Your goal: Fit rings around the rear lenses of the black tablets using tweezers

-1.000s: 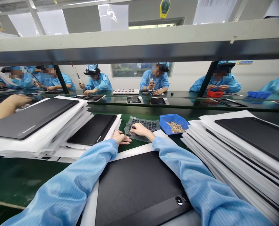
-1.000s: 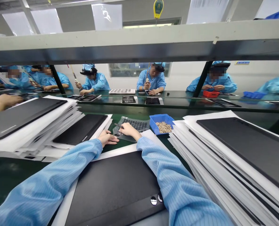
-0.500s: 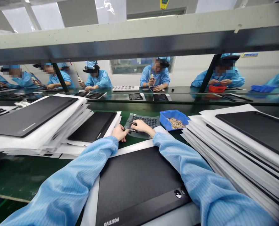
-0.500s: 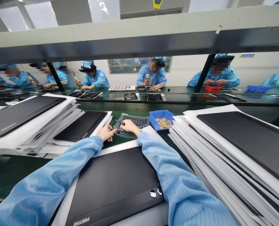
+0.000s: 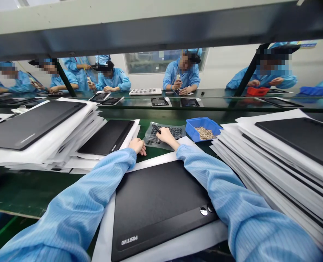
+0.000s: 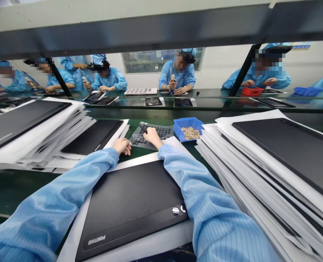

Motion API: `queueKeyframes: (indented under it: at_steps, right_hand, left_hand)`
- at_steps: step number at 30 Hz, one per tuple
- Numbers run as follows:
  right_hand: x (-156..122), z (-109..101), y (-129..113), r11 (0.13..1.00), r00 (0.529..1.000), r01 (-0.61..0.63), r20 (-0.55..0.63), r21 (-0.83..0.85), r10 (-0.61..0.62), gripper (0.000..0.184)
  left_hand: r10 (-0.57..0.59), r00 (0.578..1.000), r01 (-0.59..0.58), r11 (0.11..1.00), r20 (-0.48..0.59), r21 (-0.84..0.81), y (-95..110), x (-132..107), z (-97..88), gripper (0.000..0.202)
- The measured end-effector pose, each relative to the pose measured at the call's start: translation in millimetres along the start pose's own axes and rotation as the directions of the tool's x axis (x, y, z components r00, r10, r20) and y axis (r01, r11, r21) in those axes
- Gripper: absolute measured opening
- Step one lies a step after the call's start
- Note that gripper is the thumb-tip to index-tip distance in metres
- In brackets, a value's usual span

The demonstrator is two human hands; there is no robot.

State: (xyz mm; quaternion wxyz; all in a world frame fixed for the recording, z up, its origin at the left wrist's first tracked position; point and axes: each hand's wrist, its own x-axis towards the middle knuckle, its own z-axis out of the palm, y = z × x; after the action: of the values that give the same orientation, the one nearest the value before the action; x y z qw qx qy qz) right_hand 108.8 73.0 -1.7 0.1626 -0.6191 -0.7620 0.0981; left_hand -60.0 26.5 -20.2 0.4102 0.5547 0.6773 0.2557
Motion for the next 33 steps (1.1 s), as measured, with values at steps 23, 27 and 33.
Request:
queueKeyframes:
  at_steps: [23, 27, 33]
  right_hand:
    - [-10, -2, 0, 0.967, 0.969, 0.244, -0.018, -0.073, -0.246, 0.035]
    - [-11, -3, 3, 0.981, 0.983, 0.176, -0.037, -0.078, -0.18, 0.035]
    - [-12, -13, -3, 0.979, 0.982, 0.177, 0.083, -0.106, -0.169, 0.029]
  left_hand:
    - [0.456, 0.856, -0.25, 0.777, -0.244, 0.577, 0, -16, 5.2, 0.032]
    - [0.464, 0.849, -0.261, 0.784, -0.252, 0.563, -2, -16, 6.9, 0.028]
    - [0.452, 0.85, -0.3, 0.837, -0.27, 0.458, -1, -17, 7.2, 0.027]
